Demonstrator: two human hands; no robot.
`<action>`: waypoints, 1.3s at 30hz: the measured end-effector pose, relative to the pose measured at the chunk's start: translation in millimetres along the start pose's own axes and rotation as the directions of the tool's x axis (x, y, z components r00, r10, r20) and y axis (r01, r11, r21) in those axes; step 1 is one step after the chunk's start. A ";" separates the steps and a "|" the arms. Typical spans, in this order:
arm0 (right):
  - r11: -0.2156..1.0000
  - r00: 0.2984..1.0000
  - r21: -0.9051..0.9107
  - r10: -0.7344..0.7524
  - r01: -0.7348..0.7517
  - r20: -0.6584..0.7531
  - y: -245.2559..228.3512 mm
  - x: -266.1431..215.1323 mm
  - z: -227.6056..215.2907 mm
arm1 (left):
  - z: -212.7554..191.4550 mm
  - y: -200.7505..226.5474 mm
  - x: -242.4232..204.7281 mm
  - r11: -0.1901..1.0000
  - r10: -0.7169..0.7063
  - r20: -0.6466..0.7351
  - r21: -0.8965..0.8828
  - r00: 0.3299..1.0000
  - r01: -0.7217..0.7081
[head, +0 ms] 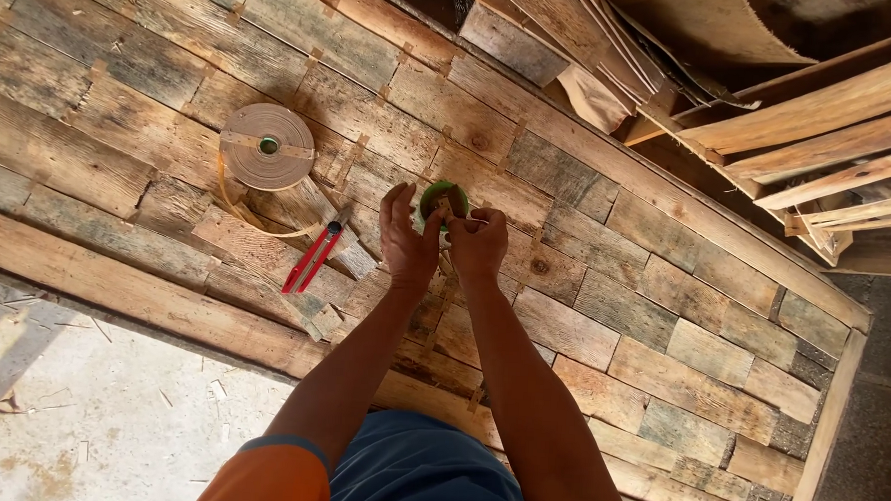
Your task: Sort and place small wooden sticks into a container at a workbench.
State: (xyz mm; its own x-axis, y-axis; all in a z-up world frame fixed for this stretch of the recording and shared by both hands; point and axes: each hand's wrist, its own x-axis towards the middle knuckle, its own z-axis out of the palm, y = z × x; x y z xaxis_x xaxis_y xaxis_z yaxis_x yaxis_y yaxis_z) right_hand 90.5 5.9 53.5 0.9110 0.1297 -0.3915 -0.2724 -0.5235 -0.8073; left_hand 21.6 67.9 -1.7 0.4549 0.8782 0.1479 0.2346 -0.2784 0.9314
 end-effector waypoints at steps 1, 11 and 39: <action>1.000 1.000 -0.001 0.000 0.000 0.002 0.7 0.8 0.3 | 2.4 0.8 3.9 1.000 -0.001 -0.001 0.000 1.000 0.001; 0.988 0.992 0.083 0.126 -0.127 0.025 10.6 10.3 -4.4 | 31.1 -24.4 13.4 0.847 -0.491 0.192 -0.124 0.850 0.518; 0.920 0.936 -0.224 -0.273 0.321 0.221 0.9 15.8 -38.4 | 21.3 -20.2 16.0 0.978 -0.150 0.245 -0.104 0.958 0.179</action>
State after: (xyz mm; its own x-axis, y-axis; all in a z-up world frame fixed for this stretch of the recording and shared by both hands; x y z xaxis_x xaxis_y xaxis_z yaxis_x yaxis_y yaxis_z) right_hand 116.6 -24.9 63.5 0.8591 0.4500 -0.2438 0.1108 -0.6286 -0.7698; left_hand 42.4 79.3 -25.2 0.6109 0.7878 -0.0789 0.2219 -0.0747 0.9722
